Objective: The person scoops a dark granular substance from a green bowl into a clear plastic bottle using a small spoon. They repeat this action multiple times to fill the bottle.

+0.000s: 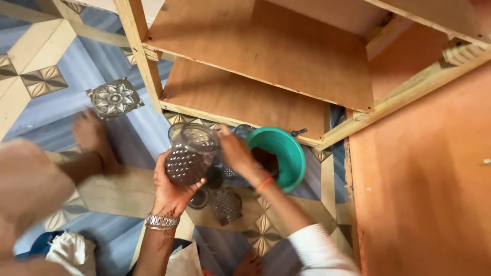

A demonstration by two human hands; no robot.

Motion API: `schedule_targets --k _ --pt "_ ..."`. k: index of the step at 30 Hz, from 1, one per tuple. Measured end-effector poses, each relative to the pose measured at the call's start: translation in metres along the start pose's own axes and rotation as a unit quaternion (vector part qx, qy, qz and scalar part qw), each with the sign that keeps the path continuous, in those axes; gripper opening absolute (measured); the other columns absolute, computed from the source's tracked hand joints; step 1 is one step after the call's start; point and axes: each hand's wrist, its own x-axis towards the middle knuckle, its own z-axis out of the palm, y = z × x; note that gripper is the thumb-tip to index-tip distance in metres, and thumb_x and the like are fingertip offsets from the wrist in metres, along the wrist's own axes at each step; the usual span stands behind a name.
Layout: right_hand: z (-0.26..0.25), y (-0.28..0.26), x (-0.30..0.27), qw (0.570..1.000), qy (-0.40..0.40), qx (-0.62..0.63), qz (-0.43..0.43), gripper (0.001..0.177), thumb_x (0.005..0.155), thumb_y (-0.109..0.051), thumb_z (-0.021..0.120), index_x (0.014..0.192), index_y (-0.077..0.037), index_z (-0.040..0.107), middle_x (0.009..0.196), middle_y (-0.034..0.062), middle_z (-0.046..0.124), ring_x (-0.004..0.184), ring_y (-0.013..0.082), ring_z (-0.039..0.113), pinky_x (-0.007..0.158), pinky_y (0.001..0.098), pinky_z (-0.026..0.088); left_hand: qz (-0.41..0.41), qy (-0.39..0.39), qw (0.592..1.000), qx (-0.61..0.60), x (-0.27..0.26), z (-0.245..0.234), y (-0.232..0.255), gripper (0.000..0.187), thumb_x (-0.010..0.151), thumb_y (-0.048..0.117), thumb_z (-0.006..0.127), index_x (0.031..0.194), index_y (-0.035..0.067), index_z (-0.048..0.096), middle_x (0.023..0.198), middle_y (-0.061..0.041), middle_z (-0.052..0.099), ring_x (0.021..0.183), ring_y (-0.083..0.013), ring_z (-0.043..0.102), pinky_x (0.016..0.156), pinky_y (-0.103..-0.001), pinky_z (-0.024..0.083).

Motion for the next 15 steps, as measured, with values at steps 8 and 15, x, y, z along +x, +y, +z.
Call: schedule_targets --k 8,15 --pt "-0.163 -0.042 -0.039 0.881 0.014 0.406 0.243 0.041 0.093 0.006 0.058 0.132 -0.006 0.063 0.119 0.0134 0.066 0.104 0.0216 0.065 0.086 0.0373 0.054 -0.009 -0.034 0.996 0.077 0.009 -0.004 -0.01 0.057 0.089 0.061 0.05 0.133 0.025 0.054 0.125 -0.008 0.067 0.108 -0.0292 0.069 0.075 -0.05 0.057" --pt "-0.204 -0.115 -0.111 0.767 0.162 0.546 0.297 0.04 0.094 -0.006 0.057 0.134 -0.002 0.058 0.118 0.0124 0.069 0.109 0.0234 0.068 0.095 0.0402 0.055 0.002 -0.062 0.992 0.111 0.008 -0.05 -0.059 0.05 0.096 0.039 0.052 0.141 0.017 0.054 0.134 -0.011 0.062 0.115 -0.0304 0.067 0.084 -0.051 0.061"
